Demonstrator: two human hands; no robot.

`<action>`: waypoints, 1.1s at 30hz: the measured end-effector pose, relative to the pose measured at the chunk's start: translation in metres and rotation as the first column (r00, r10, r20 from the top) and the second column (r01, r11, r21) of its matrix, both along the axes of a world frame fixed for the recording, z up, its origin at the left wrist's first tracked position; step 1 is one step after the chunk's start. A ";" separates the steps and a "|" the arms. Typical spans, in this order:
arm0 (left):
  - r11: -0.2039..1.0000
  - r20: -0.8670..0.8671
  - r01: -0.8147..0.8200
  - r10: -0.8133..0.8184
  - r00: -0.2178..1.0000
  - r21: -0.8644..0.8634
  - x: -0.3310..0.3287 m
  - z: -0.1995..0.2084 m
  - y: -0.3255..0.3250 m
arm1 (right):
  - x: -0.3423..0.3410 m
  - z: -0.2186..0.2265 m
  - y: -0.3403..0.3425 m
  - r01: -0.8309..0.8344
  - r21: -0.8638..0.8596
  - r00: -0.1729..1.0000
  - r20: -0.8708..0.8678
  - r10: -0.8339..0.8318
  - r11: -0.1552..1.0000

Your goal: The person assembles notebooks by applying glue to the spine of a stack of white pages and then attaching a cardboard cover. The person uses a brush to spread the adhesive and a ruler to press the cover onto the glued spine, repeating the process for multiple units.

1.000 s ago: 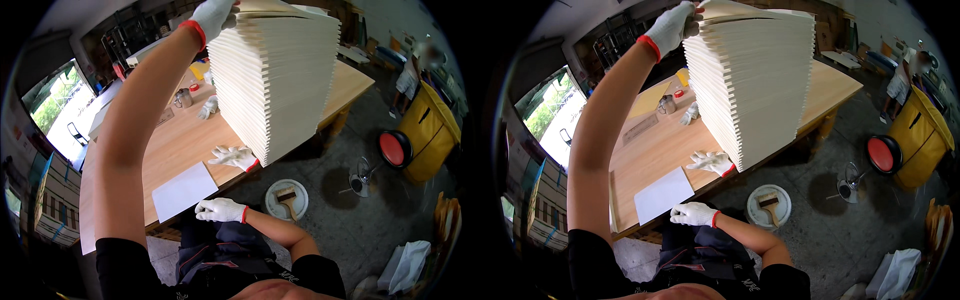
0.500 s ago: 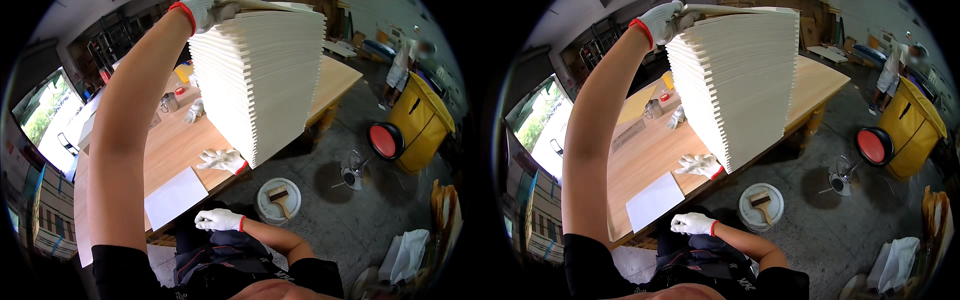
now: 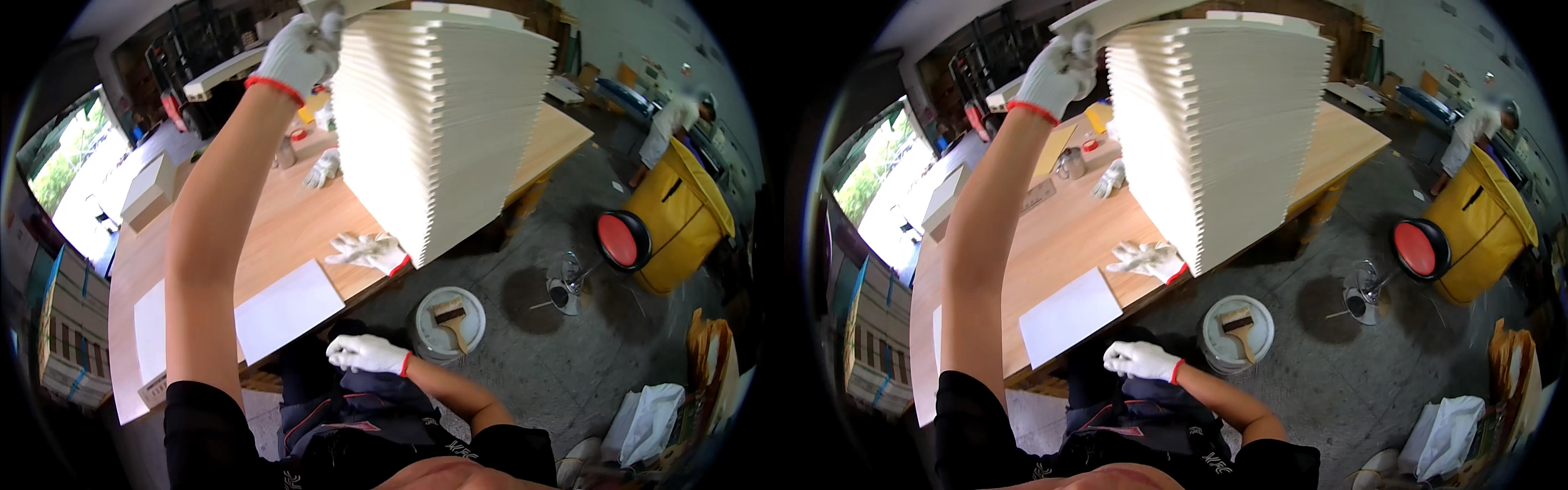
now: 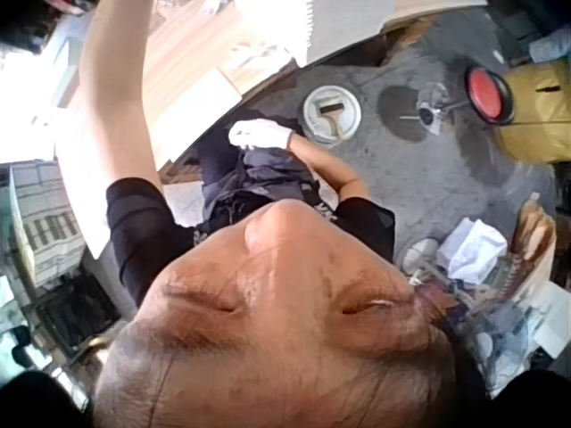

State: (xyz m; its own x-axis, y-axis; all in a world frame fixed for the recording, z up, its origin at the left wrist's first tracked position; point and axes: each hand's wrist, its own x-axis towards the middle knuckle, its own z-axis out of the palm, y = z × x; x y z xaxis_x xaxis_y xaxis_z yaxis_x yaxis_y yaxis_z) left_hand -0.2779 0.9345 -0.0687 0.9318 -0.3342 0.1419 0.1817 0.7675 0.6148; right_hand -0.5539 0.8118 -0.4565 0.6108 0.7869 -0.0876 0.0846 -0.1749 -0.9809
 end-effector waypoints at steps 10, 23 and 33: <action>0.924 -0.031 -0.340 0.351 0.936 0.176 -0.189 -0.186 0.228 | 0.137 0.069 -0.010 0.461 0.397 0.852 -0.449 -0.270 0.794; 0.487 -0.155 -0.329 0.717 0.679 0.809 -0.262 -0.362 0.276 | 0.214 0.033 0.073 0.243 -0.394 0.943 -0.117 -0.311 0.886; -0.737 0.498 -0.079 0.369 0.785 0.671 -0.292 -0.361 0.245 | 0.162 0.038 0.078 0.629 -0.399 0.557 0.830 -0.028 0.667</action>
